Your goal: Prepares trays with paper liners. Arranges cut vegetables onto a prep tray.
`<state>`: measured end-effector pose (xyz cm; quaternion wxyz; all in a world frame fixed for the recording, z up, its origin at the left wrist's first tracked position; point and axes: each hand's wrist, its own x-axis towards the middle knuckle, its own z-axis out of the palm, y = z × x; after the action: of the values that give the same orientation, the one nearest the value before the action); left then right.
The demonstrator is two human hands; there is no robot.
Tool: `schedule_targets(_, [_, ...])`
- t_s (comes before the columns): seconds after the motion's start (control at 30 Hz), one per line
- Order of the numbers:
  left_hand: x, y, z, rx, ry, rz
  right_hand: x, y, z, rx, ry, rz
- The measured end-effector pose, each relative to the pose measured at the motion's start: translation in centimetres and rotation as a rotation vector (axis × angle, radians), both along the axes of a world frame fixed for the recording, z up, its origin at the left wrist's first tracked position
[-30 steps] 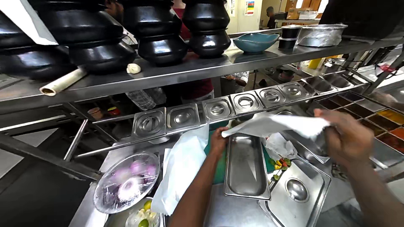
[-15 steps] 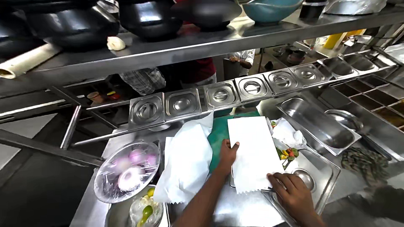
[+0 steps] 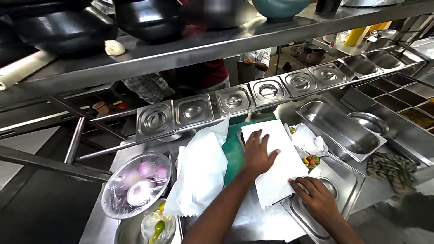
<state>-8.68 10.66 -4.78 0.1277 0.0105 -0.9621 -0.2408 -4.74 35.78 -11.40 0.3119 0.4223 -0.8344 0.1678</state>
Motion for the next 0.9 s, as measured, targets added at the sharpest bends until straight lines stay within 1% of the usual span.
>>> schedule_targets(0.03, [-0.8, 0.4, 0.1, -0.079, -0.089, -0.081, -0.1, -0.1, -0.2, -0.007, 0.003, 0.014])
schedule_targets(0.1, [-2.4, 1.2, -0.6, -0.210, -0.233, -0.145, -0.6, -0.2, -0.6, -0.021, 0.005, 0.041])
schedule_targets(0.17, [-3.1, 1.6, -1.6, -0.271, -0.345, -0.125, -1.1, -0.1, -0.9, -0.033, 0.003, 0.060])
schedule_targets(0.27, [-3.2, 1.4, -2.6, -0.282, -0.475, -0.068, -1.5, 0.2, -1.0, -0.033, -0.012, 0.073])
schedule_targets(0.37, [-3.3, 1.5, -3.3, -0.276, -0.497, -0.005, -1.5, 0.3, -0.7, 0.006, -0.022, 0.089])
schedule_targets(0.53, [-4.2, 1.8, -3.0, -0.281, -0.508, 0.110, -1.9, 0.6, 0.1, 0.075, -0.080, 0.081])
schedule_targets(0.63, [-4.4, 1.9, -3.3, -0.284, -0.561, 0.136, -2.4, 0.8, 0.5, 0.106, -0.118, 0.070])
schedule_targets(0.77, [-4.4, 1.8, -4.2, -0.318, -0.687, 0.154, -2.8, 0.7, 1.5, 0.193, -0.168, 0.075])
schedule_targets(0.9, [-5.2, 1.6, -5.1, -0.298, -0.718, 0.198, -2.8, 0.2, 2.5, 0.295, -0.216, 0.058])
